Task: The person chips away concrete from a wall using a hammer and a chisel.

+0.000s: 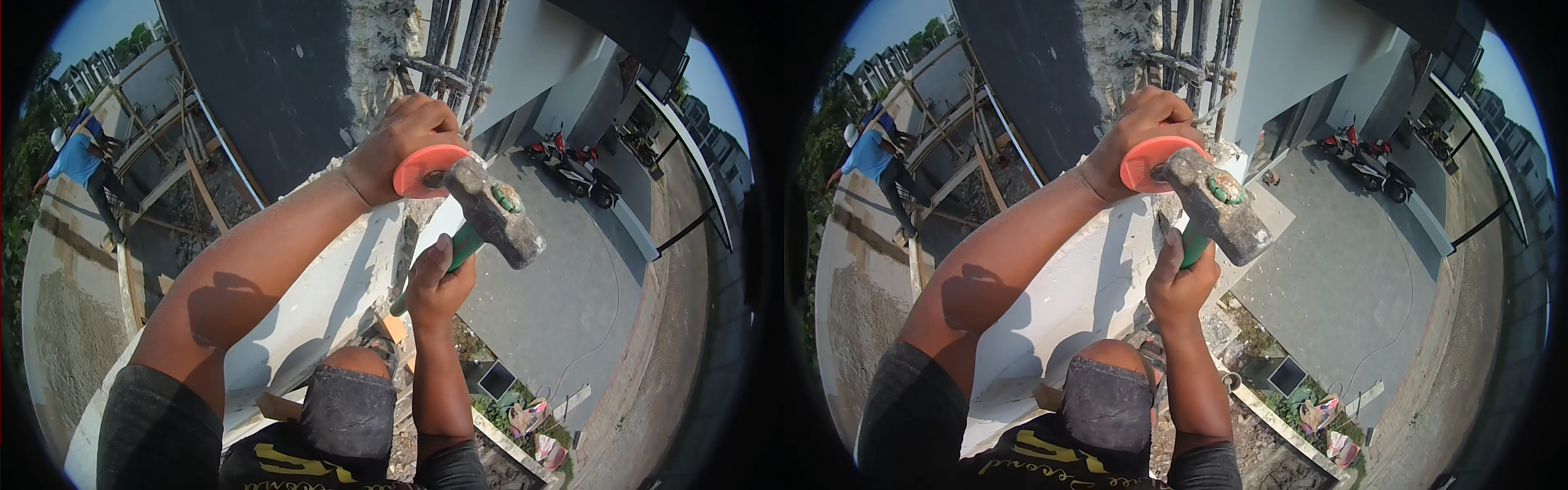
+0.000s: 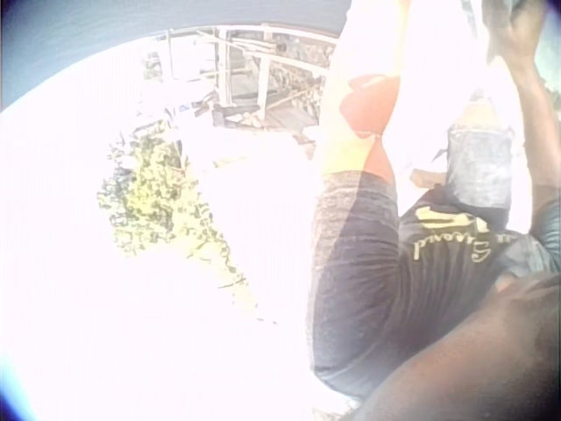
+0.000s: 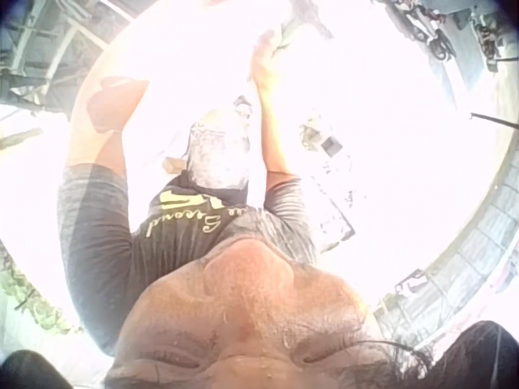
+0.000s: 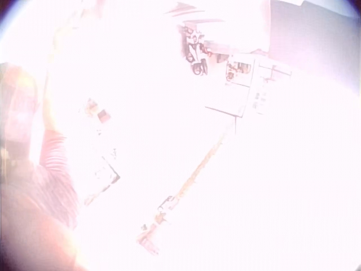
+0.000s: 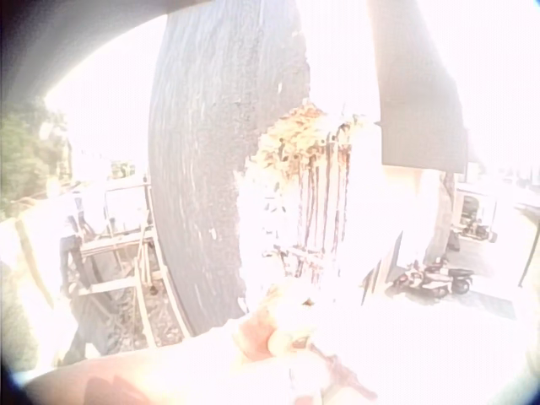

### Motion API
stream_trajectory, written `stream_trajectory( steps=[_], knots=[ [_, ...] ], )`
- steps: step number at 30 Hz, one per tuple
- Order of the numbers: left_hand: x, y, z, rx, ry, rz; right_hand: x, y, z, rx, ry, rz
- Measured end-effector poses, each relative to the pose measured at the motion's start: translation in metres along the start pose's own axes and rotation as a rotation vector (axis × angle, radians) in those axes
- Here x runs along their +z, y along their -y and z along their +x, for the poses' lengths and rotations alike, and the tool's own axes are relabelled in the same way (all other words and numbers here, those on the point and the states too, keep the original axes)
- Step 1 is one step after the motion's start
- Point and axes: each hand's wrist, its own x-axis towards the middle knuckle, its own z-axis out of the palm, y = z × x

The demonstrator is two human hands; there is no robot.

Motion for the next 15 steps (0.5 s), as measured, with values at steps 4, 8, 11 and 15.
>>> stream_trajectory(
  steps=[4, 8, 11, 15],
  knots=[
    [-0.001, 0.007, -0.002, 0.013, 0.0, 0.024, -0.031, 0.026, -0.022, 0.14, -0.044, 0.306],
    [-0.008, 0.009, -0.004, 0.111, 0.098, 0.008, -0.053, 0.064, -0.05, 0.113, -0.041, 0.367],
    [-0.002, -0.017, 0.008, 0.244, 0.202, -0.015, -0.068, 0.083, -0.066, 0.064, -0.079, 0.308],
    [0.009, -0.047, 0.014, 0.343, 0.418, 0.032, -0.086, 0.095, -0.082, 0.032, -0.052, 0.199]
  ],
)
